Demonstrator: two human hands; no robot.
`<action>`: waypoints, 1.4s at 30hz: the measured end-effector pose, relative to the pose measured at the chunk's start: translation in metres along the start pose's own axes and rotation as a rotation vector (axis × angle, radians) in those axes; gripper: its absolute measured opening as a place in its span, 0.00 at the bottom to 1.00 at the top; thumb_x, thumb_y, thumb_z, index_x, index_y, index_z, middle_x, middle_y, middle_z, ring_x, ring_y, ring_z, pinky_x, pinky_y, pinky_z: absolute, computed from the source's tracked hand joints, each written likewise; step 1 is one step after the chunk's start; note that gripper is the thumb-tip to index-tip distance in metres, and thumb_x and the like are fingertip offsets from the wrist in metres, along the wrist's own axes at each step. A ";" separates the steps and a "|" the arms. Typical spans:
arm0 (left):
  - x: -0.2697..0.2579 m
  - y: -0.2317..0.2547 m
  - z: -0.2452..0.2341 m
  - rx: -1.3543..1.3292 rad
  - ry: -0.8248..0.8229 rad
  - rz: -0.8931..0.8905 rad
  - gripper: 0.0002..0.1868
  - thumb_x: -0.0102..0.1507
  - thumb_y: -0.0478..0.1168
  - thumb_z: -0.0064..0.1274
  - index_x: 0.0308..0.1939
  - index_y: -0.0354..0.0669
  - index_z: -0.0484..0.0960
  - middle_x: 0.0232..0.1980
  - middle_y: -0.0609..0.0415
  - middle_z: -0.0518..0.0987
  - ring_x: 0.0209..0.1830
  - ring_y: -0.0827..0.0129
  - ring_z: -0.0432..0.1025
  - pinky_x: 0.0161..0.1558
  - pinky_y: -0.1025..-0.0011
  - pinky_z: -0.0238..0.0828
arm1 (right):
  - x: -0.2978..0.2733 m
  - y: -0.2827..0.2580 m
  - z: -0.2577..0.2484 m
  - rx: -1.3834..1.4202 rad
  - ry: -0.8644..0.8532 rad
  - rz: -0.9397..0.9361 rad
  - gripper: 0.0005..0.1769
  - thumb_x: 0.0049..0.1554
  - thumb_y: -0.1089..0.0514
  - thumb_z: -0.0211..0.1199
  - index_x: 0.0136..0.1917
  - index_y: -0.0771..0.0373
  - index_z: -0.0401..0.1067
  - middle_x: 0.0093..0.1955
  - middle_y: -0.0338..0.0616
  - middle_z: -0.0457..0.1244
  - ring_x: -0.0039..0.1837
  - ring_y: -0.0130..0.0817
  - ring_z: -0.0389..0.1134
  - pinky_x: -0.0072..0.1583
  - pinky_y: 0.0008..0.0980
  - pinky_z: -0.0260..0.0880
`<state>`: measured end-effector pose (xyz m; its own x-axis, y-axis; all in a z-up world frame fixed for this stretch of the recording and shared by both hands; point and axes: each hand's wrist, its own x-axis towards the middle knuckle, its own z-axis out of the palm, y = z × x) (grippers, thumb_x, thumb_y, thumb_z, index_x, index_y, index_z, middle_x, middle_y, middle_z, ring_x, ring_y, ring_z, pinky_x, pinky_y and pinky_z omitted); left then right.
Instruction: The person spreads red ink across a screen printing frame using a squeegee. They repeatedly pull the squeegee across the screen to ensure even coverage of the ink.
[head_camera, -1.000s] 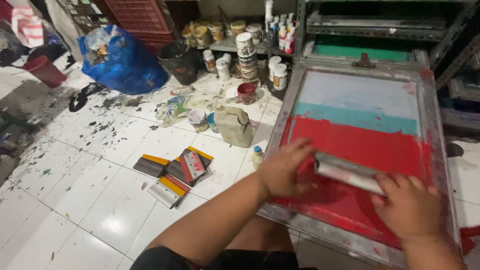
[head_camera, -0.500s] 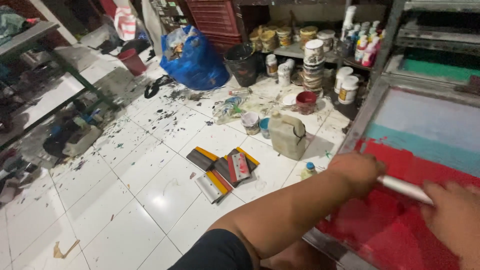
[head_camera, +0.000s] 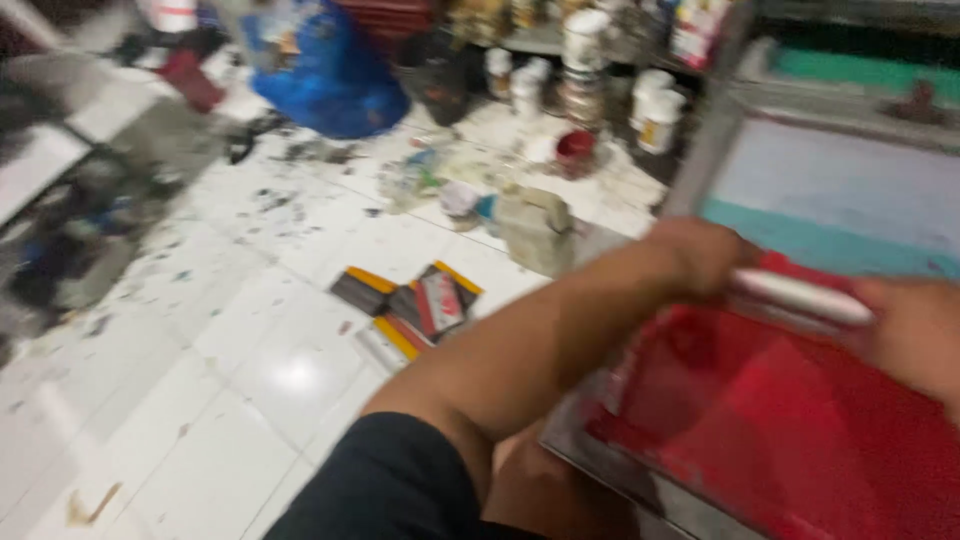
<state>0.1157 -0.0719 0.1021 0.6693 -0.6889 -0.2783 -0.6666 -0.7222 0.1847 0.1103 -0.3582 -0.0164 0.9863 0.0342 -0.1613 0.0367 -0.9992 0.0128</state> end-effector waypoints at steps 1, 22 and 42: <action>-0.006 0.006 -0.012 0.029 -0.051 -0.031 0.09 0.54 0.48 0.44 0.38 0.64 0.74 0.41 0.64 0.79 0.43 0.66 0.74 0.41 0.67 0.69 | -0.027 -0.042 -0.048 -0.132 -0.078 0.048 0.19 0.42 0.41 0.54 0.50 0.32 0.63 0.45 0.34 0.67 0.49 0.33 0.69 0.45 0.32 0.67; 0.029 -0.022 -0.007 0.187 0.030 -0.083 0.13 0.56 0.41 0.41 0.45 0.59 0.71 0.43 0.59 0.76 0.43 0.59 0.70 0.37 0.60 0.69 | -0.050 -0.099 -0.090 -0.265 0.069 0.130 0.16 0.47 0.43 0.49 0.49 0.39 0.67 0.47 0.32 0.66 0.52 0.38 0.68 0.45 0.40 0.70; 0.035 -0.018 0.023 0.214 -0.014 -0.083 0.15 0.59 0.36 0.39 0.48 0.58 0.69 0.45 0.59 0.74 0.46 0.61 0.67 0.39 0.64 0.69 | -0.039 -0.089 -0.030 -0.262 0.163 0.030 0.17 0.45 0.44 0.52 0.50 0.42 0.67 0.44 0.34 0.66 0.48 0.40 0.67 0.44 0.40 0.69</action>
<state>0.1436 -0.0810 0.0670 0.7211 -0.6258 -0.2972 -0.6649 -0.7457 -0.0433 0.0739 -0.2701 0.0184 0.9996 0.0285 0.0033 0.0265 -0.9619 0.2723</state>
